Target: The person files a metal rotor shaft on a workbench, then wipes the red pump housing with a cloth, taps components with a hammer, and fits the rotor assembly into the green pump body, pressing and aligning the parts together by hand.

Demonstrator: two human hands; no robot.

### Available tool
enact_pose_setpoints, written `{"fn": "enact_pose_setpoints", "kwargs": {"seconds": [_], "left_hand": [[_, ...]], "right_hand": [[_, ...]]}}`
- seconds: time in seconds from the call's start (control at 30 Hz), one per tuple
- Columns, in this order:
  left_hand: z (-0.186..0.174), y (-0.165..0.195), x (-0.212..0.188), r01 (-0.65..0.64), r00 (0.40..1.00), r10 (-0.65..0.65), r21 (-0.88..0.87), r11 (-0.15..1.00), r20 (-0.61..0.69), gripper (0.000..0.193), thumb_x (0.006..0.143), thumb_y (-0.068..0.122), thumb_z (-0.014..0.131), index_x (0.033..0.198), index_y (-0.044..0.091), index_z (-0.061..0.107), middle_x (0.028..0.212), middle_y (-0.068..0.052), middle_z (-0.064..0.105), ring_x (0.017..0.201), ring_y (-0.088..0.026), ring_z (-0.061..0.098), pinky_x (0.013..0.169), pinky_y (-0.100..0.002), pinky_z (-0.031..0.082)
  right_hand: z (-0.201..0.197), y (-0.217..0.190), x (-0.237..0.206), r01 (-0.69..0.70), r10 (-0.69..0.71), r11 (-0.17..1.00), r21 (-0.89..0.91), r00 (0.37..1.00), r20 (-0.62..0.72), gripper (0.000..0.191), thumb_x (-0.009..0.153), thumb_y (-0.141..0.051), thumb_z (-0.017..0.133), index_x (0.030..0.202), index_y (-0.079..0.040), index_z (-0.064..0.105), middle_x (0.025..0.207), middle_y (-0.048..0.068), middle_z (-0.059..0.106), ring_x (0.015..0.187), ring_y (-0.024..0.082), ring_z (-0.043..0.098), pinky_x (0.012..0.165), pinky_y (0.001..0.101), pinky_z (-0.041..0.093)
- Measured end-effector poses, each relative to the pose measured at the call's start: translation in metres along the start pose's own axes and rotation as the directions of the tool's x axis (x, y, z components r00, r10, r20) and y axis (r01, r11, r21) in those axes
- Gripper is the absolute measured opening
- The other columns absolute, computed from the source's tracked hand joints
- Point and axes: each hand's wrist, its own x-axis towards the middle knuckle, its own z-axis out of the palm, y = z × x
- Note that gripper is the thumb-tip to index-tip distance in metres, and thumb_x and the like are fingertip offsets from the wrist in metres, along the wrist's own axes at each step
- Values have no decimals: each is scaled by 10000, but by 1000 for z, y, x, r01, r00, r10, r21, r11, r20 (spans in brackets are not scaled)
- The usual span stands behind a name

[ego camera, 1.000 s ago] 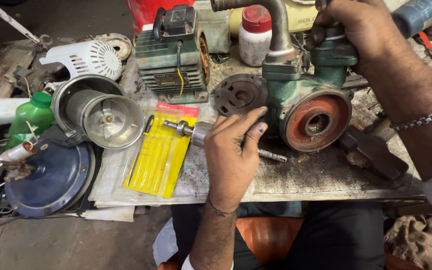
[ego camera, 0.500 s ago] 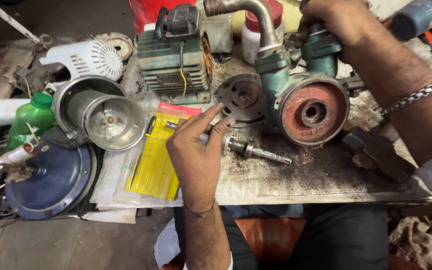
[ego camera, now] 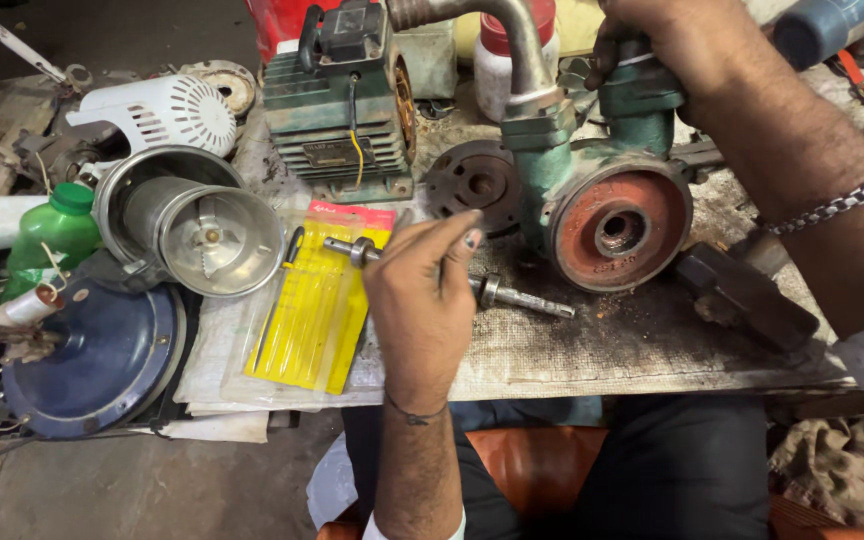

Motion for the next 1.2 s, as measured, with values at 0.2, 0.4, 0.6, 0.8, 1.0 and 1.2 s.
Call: {"fn": "enact_pose_setpoints", "kwargs": {"seconds": [0.2, 0.4, 0.6, 0.8, 1.0, 1.2], "left_hand": [[26, 13, -4, 324, 930, -306, -64, 944, 202, 332, 1074, 294, 602, 1001, 3, 744, 942, -127, 791, 885, -248, 786, 799, -339, 605], [41, 20, 10, 152, 986, -102, -468, 871, 131, 663, 1028, 336, 620, 1474, -52, 322, 1364, -136, 567, 1284, -197, 559, 1076, -349, 448], [67, 16, 52, 356, 928, -216, -551, 755, 304, 382, 976, 278, 754, 1178, -12, 608, 1035, -54, 677, 962, -157, 650, 870, -343, 562], [71, 14, 52, 229, 967, -156, -425, 876, 200, 319, 905, 193, 745, 1148, 32, 616, 1017, -46, 705, 939, -122, 658, 853, -316, 561], [66, 11, 46, 110, 985, -48, -383, 917, 167, 360, 927, 201, 739, 1207, 15, 611, 1080, -66, 705, 998, -157, 646, 933, -343, 541], [49, -7, 47, 237, 959, -153, -384, 892, 238, 358, 943, 200, 682, 1247, 59, 557, 1173, 3, 634, 1073, -124, 575, 989, -297, 462]], "right_hand": [[2, -7, -9, 222, -221, 975, -20, 973, 72, 121, 961, -113, 598, 944, -10, 660, 840, 85, 675, 767, 197, 686, 717, 338, 574], [-1, -7, -18, 275, -278, 961, 38, 952, 130, 68, 964, -68, 588, 972, -5, 611, 824, 88, 660, 778, 199, 701, 755, 343, 609], [7, -7, -22, 302, -314, 949, 92, 936, 157, 105, 997, -84, 643, 1058, 1, 645, 896, 70, 684, 819, 189, 694, 758, 328, 575], [-10, -19, -90, 501, -543, 801, -329, 838, -47, 294, 1127, -135, 512, 1375, 20, 546, 1323, 96, 616, 1202, 161, 585, 1020, 313, 487], [-99, 67, -238, 247, -385, 917, -314, 752, -535, 334, 1108, -204, 419, 1358, -37, 564, 1314, 25, 633, 1251, 152, 595, 1135, 300, 464], [-153, 195, -376, -366, -92, 890, -271, 439, -894, 348, 1090, -315, 573, 1244, -5, 611, 1205, 163, 685, 1072, 265, 631, 1007, 381, 502]]}}
